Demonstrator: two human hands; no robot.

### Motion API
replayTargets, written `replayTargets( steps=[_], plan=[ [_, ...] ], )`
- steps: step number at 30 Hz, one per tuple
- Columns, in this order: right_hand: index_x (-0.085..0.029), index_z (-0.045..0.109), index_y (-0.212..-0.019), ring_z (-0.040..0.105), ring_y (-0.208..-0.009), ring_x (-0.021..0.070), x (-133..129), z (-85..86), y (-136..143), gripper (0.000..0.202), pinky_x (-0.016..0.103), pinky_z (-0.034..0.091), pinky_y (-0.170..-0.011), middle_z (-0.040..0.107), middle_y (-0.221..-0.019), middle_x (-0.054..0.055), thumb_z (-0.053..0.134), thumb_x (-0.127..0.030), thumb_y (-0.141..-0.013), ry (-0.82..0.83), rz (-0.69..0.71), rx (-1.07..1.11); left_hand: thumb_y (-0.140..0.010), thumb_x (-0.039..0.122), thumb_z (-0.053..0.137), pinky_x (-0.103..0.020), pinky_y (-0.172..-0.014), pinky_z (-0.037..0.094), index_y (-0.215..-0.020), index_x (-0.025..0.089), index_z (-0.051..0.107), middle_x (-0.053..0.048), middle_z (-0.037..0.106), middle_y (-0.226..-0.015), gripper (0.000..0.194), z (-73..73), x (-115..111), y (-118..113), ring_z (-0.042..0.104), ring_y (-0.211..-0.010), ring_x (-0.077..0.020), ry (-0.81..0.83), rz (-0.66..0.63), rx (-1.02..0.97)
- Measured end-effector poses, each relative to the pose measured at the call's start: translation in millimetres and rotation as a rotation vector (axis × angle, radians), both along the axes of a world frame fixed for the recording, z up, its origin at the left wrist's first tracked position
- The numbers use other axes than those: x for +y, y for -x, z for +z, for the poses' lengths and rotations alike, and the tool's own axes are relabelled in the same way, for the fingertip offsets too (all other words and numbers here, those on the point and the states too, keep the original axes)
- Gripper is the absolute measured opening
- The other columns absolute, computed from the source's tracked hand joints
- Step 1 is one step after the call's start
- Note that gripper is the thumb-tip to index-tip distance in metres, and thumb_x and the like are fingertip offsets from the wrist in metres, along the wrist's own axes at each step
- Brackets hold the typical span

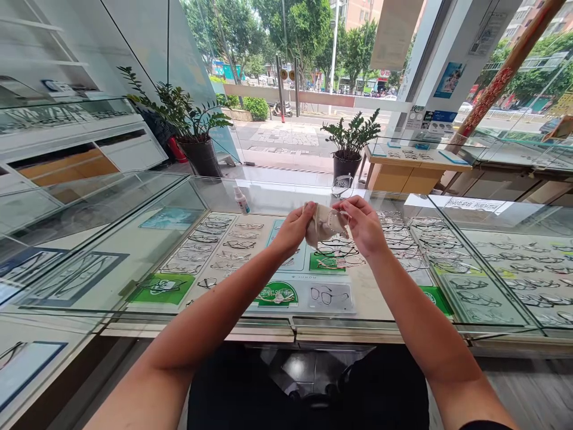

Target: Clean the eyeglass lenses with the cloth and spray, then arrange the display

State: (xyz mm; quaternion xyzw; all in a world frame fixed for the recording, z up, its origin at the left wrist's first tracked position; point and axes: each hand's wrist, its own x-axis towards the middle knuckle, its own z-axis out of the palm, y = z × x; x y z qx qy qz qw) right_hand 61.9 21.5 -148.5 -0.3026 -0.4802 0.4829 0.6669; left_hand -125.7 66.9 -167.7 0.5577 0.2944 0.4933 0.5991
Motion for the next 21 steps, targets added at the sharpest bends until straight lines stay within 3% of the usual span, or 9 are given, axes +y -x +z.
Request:
replayTargets(
  steps=[6,11,17,21],
  plan=[
    [-0.032,0.083,-0.087,0.07,-0.096,0.0217,0,-2.0,-3,0.026,0.038,0.057,-0.089,0.082,-0.095,0.001,0.094,-0.055,-0.088,-0.055,-0.004,-0.135,-0.069,0.088,0.096,-0.032,-0.08,0.061,-0.087,0.018,0.076,-0.005,0.08,-0.085,0.075,4.7,13,6,0.076,-0.089,-0.0226,0.061,0.087,-0.12],
    [-0.029,0.083,-0.087,0.061,-0.081,0.0184,-2,-1.5,2,0.028,0.038,0.053,-0.082,0.083,-0.093,0.002,0.092,-0.055,-0.09,-0.052,0.034,-0.23,-0.073,0.086,0.096,-0.036,-0.086,0.063,-0.096,0.016,0.078,-0.01,0.084,-0.094,0.075,8.2,14,7,0.08,-0.104,-0.0291,0.075,0.096,-0.156],
    [-0.027,0.081,-0.086,0.059,-0.078,0.0167,-1,-3.6,5,0.033,0.037,0.052,-0.08,0.083,-0.091,0.002,0.093,-0.058,-0.086,-0.017,0.086,-0.289,-0.082,0.087,0.089,-0.033,-0.077,0.059,-0.092,0.016,0.077,-0.005,0.078,-0.081,0.074,8.9,10,8,0.078,-0.089,-0.0245,0.04,0.032,-0.131],
    [-0.027,0.079,-0.086,0.061,-0.08,0.0181,1,-6.8,5,0.037,0.038,0.053,-0.079,0.084,-0.094,0.004,0.095,-0.061,-0.084,0.002,0.109,-0.309,-0.08,0.087,0.091,-0.028,-0.068,0.053,-0.087,0.015,0.076,-0.003,0.073,-0.074,0.073,6.1,9,9,0.069,-0.074,-0.0176,-0.011,-0.021,-0.129]
  ],
)
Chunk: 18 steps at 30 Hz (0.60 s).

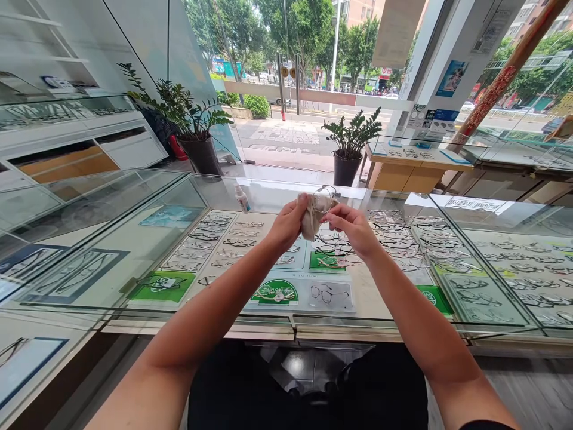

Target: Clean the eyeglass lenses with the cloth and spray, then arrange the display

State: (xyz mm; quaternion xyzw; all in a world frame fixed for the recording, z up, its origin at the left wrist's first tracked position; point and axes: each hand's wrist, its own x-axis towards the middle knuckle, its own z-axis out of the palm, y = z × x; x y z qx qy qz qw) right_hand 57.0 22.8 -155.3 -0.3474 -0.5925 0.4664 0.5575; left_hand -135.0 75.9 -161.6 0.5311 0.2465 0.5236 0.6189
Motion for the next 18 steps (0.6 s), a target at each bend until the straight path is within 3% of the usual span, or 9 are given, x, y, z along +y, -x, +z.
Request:
replayTargets(
  steps=[8,18],
  plan=[
    [-0.028,0.076,-0.088,0.072,-0.094,0.0223,1.4,-2.6,0.0,0.033,0.041,0.053,-0.086,0.088,-0.098,0.004,0.094,-0.056,-0.085,0.068,0.074,0.061,-0.084,0.076,0.096,-0.027,-0.065,0.051,-0.093,0.014,0.08,-0.003,0.074,-0.079,0.065,-0.8,-0.5,3.0,0.064,-0.069,-0.0138,-0.063,-0.076,-0.005],
    [-0.026,0.082,-0.088,0.076,-0.097,0.0205,2.7,-4.4,0.4,0.036,0.037,0.054,-0.088,0.087,-0.096,0.004,0.1,-0.055,-0.079,0.146,0.075,0.169,-0.086,0.063,0.1,-0.026,-0.062,0.052,-0.101,0.016,0.081,-0.002,0.074,-0.08,0.053,-3.7,1.9,5.2,0.063,-0.066,-0.0124,-0.052,-0.149,-0.017]
  ],
)
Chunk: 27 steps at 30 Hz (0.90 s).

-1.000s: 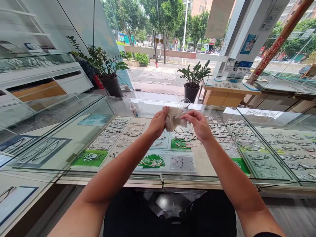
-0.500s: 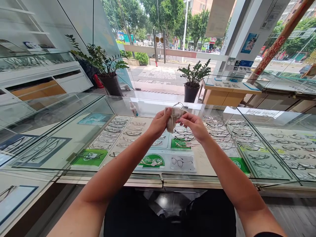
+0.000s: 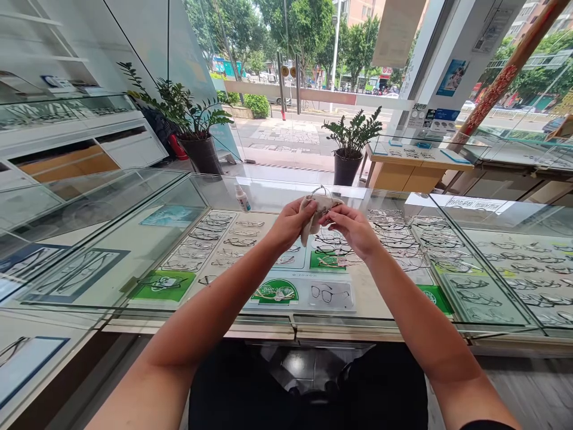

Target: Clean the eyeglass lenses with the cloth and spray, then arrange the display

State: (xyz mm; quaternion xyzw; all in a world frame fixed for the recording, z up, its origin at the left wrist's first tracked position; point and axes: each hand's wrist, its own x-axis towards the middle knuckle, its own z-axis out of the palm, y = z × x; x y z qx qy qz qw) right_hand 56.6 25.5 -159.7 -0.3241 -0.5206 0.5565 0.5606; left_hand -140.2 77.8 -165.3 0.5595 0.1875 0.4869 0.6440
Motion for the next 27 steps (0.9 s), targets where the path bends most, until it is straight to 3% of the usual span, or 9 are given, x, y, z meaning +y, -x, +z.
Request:
replayTargets(
  steps=[9,16,27],
  plan=[
    [-0.027,0.082,-0.088,0.075,-0.096,0.0215,0.6,-0.1,-1.1,0.039,0.039,0.057,-0.089,0.085,-0.095,0.004,0.101,-0.059,-0.078,0.01,0.024,0.021,-0.091,0.049,0.101,-0.028,-0.07,0.059,-0.115,0.021,0.086,-0.006,0.081,-0.095,0.04,4.5,-3.4,0.7,0.071,-0.078,-0.0153,-0.053,-0.078,-0.008],
    [-0.027,0.083,-0.088,0.075,-0.096,0.0219,-0.4,-1.8,2.8,0.042,0.04,0.057,-0.091,0.083,-0.091,0.003,0.102,-0.063,-0.076,-0.005,0.025,0.02,-0.089,0.042,0.102,-0.029,-0.076,0.062,-0.121,0.021,0.084,-0.006,0.083,-0.097,0.041,-0.3,-0.7,-0.9,0.074,-0.082,-0.0163,-0.017,-0.076,-0.035],
    [-0.028,0.08,-0.087,0.073,-0.094,0.023,-4.3,2.0,3.7,0.044,0.041,0.06,-0.091,0.082,-0.091,0.003,0.1,-0.066,-0.078,-0.043,0.029,0.007,-0.09,0.046,0.101,-0.03,-0.074,0.062,-0.097,0.018,0.081,-0.002,0.074,-0.081,0.035,5.0,-8.1,-0.7,0.068,-0.076,-0.0148,0.023,-0.126,-0.007]
  ],
)
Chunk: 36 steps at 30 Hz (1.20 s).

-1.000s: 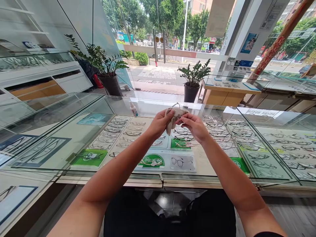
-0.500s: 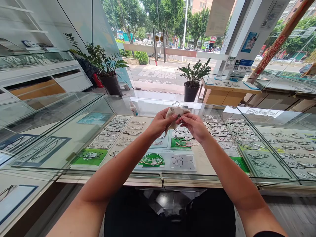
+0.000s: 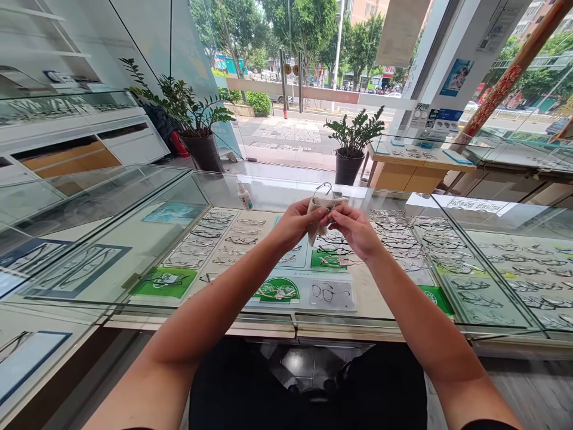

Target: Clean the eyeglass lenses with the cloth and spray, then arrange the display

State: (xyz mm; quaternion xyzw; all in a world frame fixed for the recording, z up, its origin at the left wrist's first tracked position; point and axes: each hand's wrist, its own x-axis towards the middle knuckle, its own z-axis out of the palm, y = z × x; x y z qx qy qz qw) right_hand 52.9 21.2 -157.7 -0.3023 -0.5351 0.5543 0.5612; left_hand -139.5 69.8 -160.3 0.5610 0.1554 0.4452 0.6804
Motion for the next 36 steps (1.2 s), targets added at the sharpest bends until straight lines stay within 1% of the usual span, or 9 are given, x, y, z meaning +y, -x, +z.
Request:
replayTargets(
  steps=[3,7,13,18,24,29,33,36],
  plan=[
    [-0.028,0.081,-0.088,0.074,-0.096,0.0244,0.1,-0.2,-0.2,0.043,0.043,0.06,-0.093,0.082,-0.091,0.004,0.1,-0.065,-0.078,0.011,-0.015,-0.014,-0.088,0.045,0.101,-0.032,-0.073,0.062,-0.095,0.019,0.081,-0.003,0.074,-0.08,0.034,0.5,-0.4,0.0,0.068,-0.075,-0.0161,0.03,-0.007,-0.011],
    [-0.027,0.083,-0.088,0.074,-0.097,0.0252,1.9,-1.7,-0.3,0.042,0.044,0.059,-0.093,0.082,-0.092,0.005,0.1,-0.063,-0.077,0.042,-0.028,-0.039,-0.086,0.044,0.102,-0.034,-0.074,0.063,-0.099,0.019,0.081,-0.004,0.075,-0.08,0.035,-1.3,1.5,0.3,0.069,-0.075,-0.0174,0.044,-0.011,-0.014],
    [-0.025,0.086,-0.087,0.074,-0.095,0.0247,4.7,-4.5,0.6,0.042,0.043,0.058,-0.092,0.084,-0.092,0.006,0.102,-0.061,-0.074,0.077,0.004,-0.007,-0.088,0.044,0.101,-0.031,-0.072,0.06,-0.103,0.019,0.082,-0.003,0.074,-0.079,0.035,-0.4,1.8,-0.8,0.068,-0.072,-0.0159,-0.022,0.01,-0.002],
    [-0.024,0.086,-0.09,0.074,-0.094,0.0247,6.3,-6.5,0.6,0.042,0.043,0.059,-0.091,0.084,-0.094,0.008,0.1,-0.06,-0.076,0.065,0.025,-0.024,-0.088,0.052,0.101,-0.032,-0.071,0.061,-0.105,0.019,0.081,-0.003,0.074,-0.079,0.042,0.9,0.2,-1.4,0.068,-0.071,-0.0167,-0.073,0.044,0.017],
    [-0.025,0.086,-0.091,0.074,-0.093,0.023,7.1,-6.8,-1.2,0.033,0.042,0.057,-0.09,0.086,-0.095,0.006,0.095,-0.055,-0.081,0.059,0.011,-0.054,-0.088,0.059,0.1,-0.03,-0.07,0.061,-0.103,0.019,0.082,-0.003,0.074,-0.076,0.046,1.0,1.8,-1.9,0.068,-0.068,-0.0155,-0.085,0.07,0.019],
    [-0.025,0.085,-0.088,0.073,-0.091,0.0227,6.4,-5.4,-2.2,0.027,0.041,0.054,-0.088,0.086,-0.092,0.006,0.091,-0.05,-0.082,0.073,0.0,-0.068,-0.089,0.06,0.099,-0.026,-0.067,0.057,-0.103,0.017,0.082,-0.003,0.076,-0.076,0.048,3.1,2.7,-1.9,0.068,-0.066,-0.0138,-0.099,0.066,0.006],
    [-0.026,0.083,-0.088,0.073,-0.091,0.0237,5.4,-4.2,-2.5,0.025,0.042,0.053,-0.087,0.085,-0.091,0.006,0.089,-0.049,-0.082,0.066,0.0,-0.099,-0.089,0.061,0.098,-0.027,-0.067,0.058,-0.102,0.016,0.082,-0.003,0.077,-0.077,0.049,3.9,3.4,-1.6,0.068,-0.066,-0.014,-0.088,0.076,-0.002],
    [-0.026,0.082,-0.086,0.072,-0.089,0.0234,5.3,-3.7,-2.5,0.026,0.041,0.053,-0.085,0.086,-0.088,0.004,0.089,-0.05,-0.081,0.049,0.001,-0.124,-0.087,0.065,0.098,-0.028,-0.066,0.058,-0.097,0.015,0.081,-0.004,0.077,-0.076,0.054,5.1,3.4,-2.2,0.069,-0.064,-0.0144,-0.086,0.105,-0.012]
  ],
)
